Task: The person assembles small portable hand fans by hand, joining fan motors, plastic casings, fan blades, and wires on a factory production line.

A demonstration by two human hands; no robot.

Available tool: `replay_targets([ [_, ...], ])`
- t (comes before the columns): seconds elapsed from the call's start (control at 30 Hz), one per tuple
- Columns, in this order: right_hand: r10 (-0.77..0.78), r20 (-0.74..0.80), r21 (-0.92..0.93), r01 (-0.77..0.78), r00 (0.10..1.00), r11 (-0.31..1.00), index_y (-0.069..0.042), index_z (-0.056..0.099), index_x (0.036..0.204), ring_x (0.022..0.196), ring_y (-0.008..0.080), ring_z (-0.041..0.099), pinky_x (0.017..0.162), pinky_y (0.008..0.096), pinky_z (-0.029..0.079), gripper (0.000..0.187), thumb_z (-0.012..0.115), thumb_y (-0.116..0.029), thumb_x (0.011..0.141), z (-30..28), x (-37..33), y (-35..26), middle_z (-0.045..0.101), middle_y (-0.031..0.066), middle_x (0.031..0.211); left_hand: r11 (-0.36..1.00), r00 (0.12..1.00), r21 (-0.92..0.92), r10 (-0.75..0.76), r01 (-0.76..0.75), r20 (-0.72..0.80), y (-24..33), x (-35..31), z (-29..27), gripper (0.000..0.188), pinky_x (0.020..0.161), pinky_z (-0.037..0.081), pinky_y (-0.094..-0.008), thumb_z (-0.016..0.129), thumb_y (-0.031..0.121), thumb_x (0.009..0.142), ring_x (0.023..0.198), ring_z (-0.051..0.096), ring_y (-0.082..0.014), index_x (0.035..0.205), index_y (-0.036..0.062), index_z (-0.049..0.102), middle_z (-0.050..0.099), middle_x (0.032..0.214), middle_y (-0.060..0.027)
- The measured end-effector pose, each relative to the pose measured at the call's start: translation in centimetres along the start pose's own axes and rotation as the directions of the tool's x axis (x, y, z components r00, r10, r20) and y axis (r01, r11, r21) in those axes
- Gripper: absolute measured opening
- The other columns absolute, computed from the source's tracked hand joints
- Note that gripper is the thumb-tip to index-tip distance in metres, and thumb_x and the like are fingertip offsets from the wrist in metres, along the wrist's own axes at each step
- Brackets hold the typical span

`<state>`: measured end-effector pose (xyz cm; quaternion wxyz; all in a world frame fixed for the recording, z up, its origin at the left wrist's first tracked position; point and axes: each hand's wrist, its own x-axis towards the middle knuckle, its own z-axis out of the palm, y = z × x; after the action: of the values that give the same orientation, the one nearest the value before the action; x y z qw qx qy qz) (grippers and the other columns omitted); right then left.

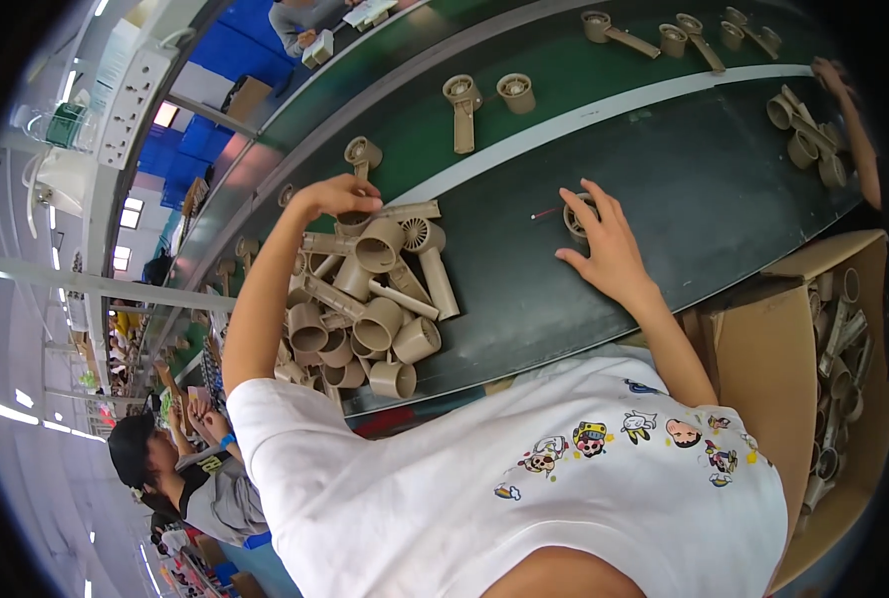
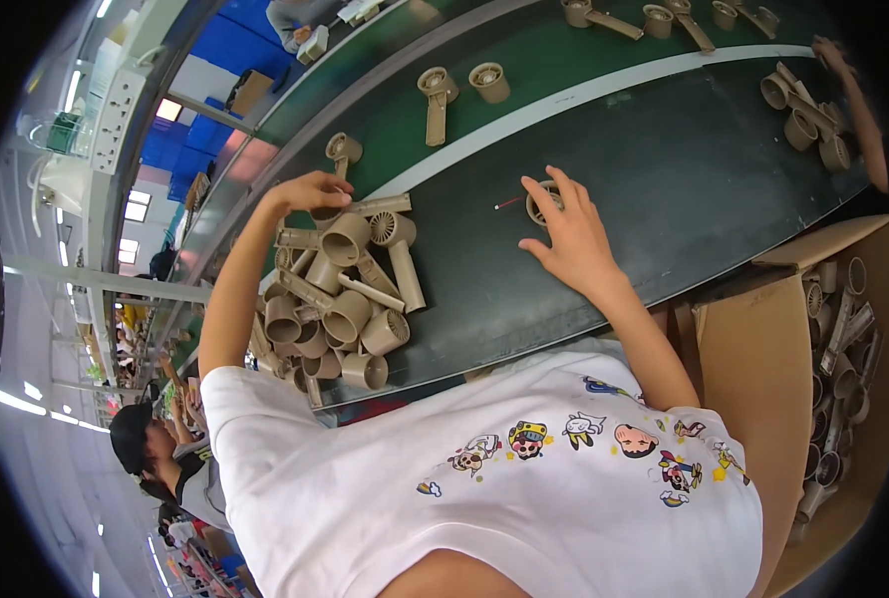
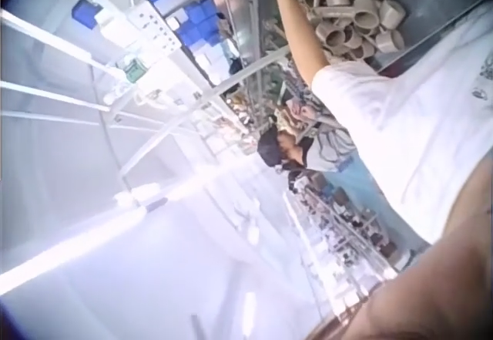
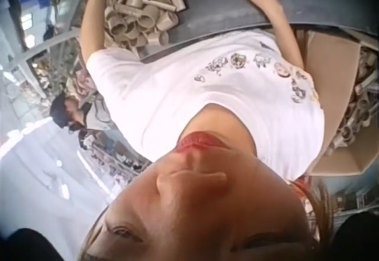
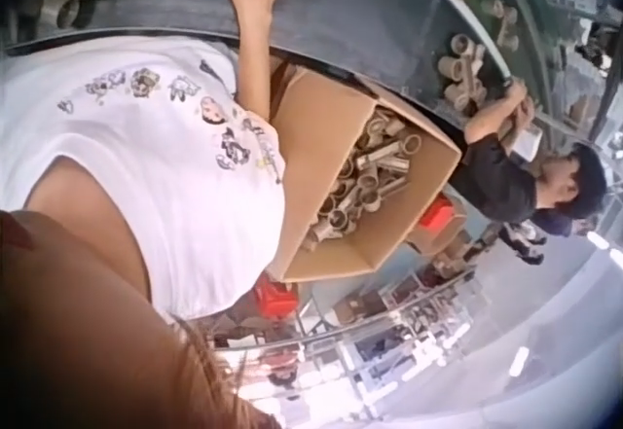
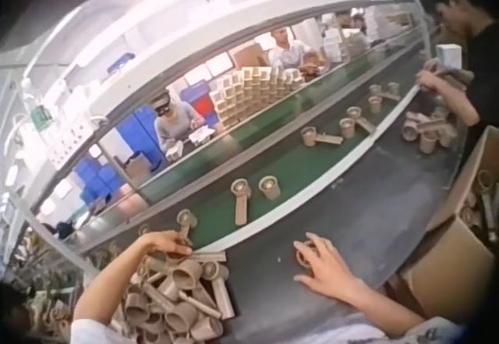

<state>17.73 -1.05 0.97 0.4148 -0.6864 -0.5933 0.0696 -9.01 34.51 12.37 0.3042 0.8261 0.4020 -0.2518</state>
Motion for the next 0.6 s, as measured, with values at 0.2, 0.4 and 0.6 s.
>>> replay_targets([
  [0.2, 0.019, -0.081, -0.057, -0.023, 0.997, 0.998, -0.008, 0.052, 0.131, 0.111, 0.0360, 0.048, 0.090, 0.0433, 0.046, 0.064, 0.078, -0.011, 0.072, 0.7, 1.0, 0.5, 0.044, 0.0184, 0.125, 0.893, 0.992, 0.434, 0.101, -0.122, 0.073, 4.9, 2.7, 1.5, 0.058, 0.089, 0.051, -0.0357, 0.079, 0.029, 0.071, 0.101, 0.066, -0.0294, 0.120, 0.0003, 0.063, 0.069, 0.108, -0.0174],
  [0.4, 0.015, -0.077, -0.046, -0.019, 0.997, 0.999, -0.013, 0.055, 0.128, 0.106, 0.0341, 0.050, 0.084, 0.0402, 0.049, 0.059, 0.076, -0.007, 0.073, 0.5, 1.1, 0.8, 0.045, 0.0154, 0.115, 0.799, 0.982, 0.579, 0.079, -0.164, 0.169, 8.0, 4.1, 2.8, 0.068, 0.072, 0.054, -0.0389, 0.073, 0.009, 0.056, 0.088, 0.067, -0.0324, 0.122, 0.0008, 0.060, 0.070, 0.092, -0.0181],
  [0.6, -0.041, -0.080, -0.002, 0.041, 0.996, 0.999, -0.008, 0.051, 0.133, 0.106, 0.0345, 0.050, 0.084, 0.0407, 0.048, 0.063, 0.073, -0.007, 0.074, 0.1, 0.7, 1.0, 0.046, 0.0161, 0.116, 0.871, 0.829, 0.277, 0.478, -0.406, -0.288, 9.6, -2.2, -2.9, 0.039, 0.071, 0.051, -0.0356, 0.061, 0.008, 0.070, 0.076, 0.065, -0.0261, 0.108, 0.0014, 0.061, 0.064, 0.079, -0.0128],
])
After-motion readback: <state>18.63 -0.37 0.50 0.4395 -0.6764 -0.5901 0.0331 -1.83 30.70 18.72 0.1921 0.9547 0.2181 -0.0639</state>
